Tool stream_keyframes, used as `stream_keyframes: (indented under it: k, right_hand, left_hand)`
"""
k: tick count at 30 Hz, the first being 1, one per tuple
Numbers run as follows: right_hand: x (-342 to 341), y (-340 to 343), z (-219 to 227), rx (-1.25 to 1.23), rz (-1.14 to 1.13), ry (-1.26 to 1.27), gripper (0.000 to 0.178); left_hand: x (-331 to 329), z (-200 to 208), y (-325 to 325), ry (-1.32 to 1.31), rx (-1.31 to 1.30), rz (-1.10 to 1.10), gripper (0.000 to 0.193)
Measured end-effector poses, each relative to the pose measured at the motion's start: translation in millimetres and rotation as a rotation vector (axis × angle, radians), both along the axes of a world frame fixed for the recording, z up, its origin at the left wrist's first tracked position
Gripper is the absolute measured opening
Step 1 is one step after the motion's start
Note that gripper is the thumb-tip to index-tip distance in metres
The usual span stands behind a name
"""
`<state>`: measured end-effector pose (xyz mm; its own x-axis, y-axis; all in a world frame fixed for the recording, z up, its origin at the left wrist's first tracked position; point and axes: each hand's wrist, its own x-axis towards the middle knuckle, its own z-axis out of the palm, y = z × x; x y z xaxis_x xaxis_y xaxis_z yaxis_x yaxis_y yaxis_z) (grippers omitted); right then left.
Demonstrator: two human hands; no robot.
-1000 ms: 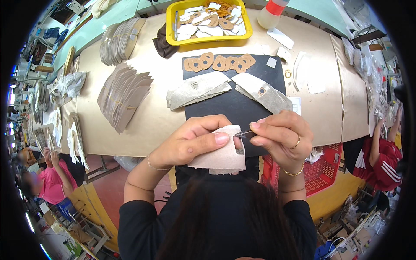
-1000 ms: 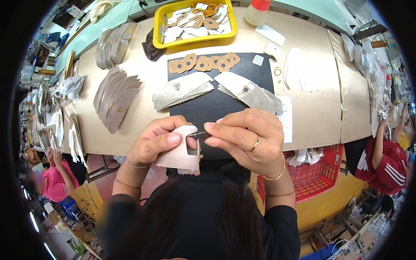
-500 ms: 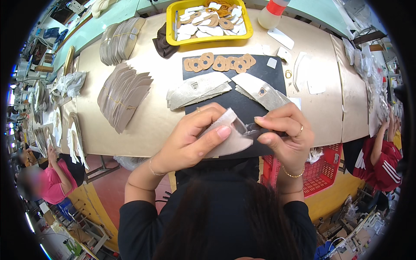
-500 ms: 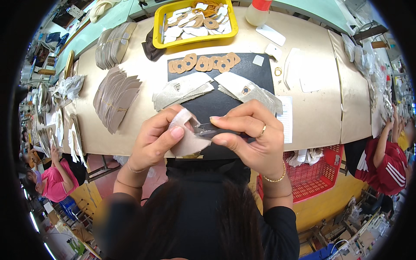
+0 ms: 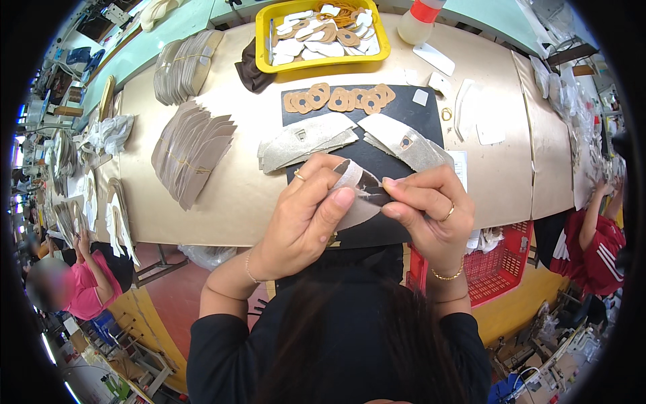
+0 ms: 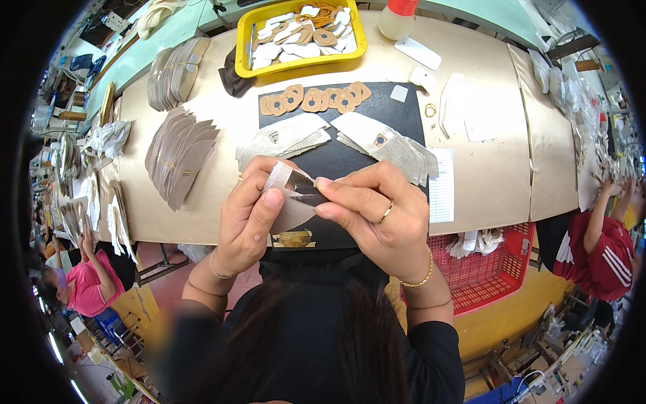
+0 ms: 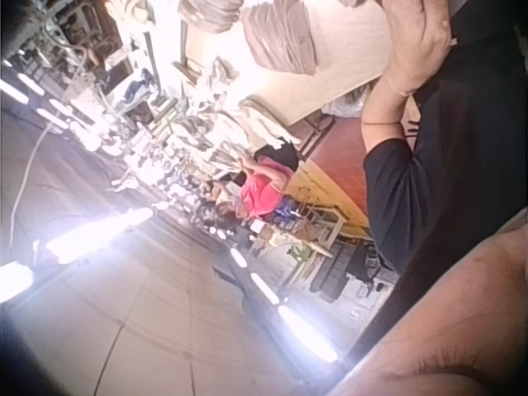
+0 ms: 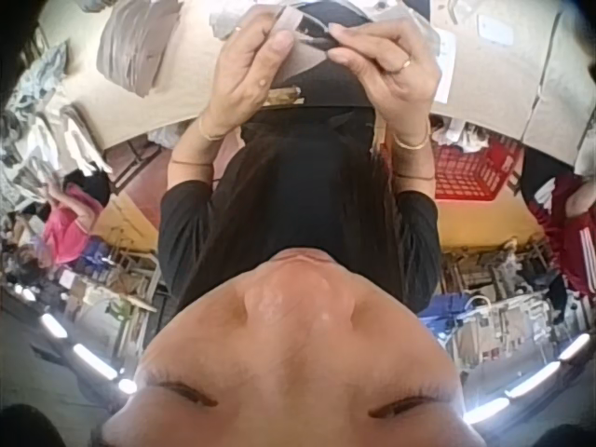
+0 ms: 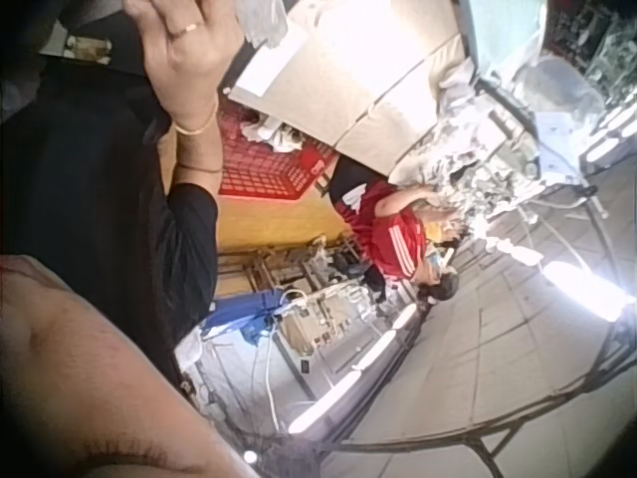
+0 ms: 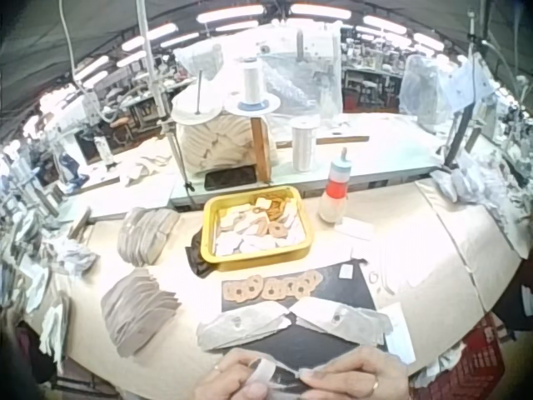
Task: The person uses a small cutting tool to trim and shape light-colored fabric pieces on a worktable. They repeatedly pick up pieces, cut along edges, and place finished pieces into a yellow tray while other workers are visible in the background.
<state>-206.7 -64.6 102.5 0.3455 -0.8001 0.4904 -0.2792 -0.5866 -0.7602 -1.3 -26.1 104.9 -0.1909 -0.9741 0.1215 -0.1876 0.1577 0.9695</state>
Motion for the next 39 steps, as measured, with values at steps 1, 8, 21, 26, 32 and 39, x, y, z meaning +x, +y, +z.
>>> stream_keyframes:
  k: [1, 8, 21, 26, 32, 39]
  right_hand:
    - [0.3, 0.1, 0.0, -0.008, -0.007, 0.0, 0.027]
    - [1.3, 0.8, -0.2, -0.048, -0.037, -0.001, 0.025]
    - [1.8, 2.0, -0.6, -0.02, -0.053, -0.01, 0.025]
    - [2.0, 1.6, -0.7, -0.019, -0.057, -0.021, 0.024]
    - [1.7, 0.5, 0.7, -0.036, -0.037, 0.001, 0.026]
    - [3.3, 0.2, 0.1, -0.028, -0.053, -0.011, 0.026]
  left_hand:
    - [-0.5, -0.4, 0.8, 0.003, 0.018, 0.003, 0.027]
    - [-4.6, -7.1, 2.4, 0.049, 0.008, 0.023, 0.024]
    - [-8.1, -5.6, 2.7, 0.062, -0.005, 0.065, 0.021]
    - [-8.8, -7.0, 2.6, 0.058, -0.001, 0.059, 0.02]
    - [-7.0, -7.7, 2.6, 0.016, -0.021, 0.035, 0.023]
    - [-3.7, -7.0, 5.1, -0.015, 0.026, 0.014, 0.027]
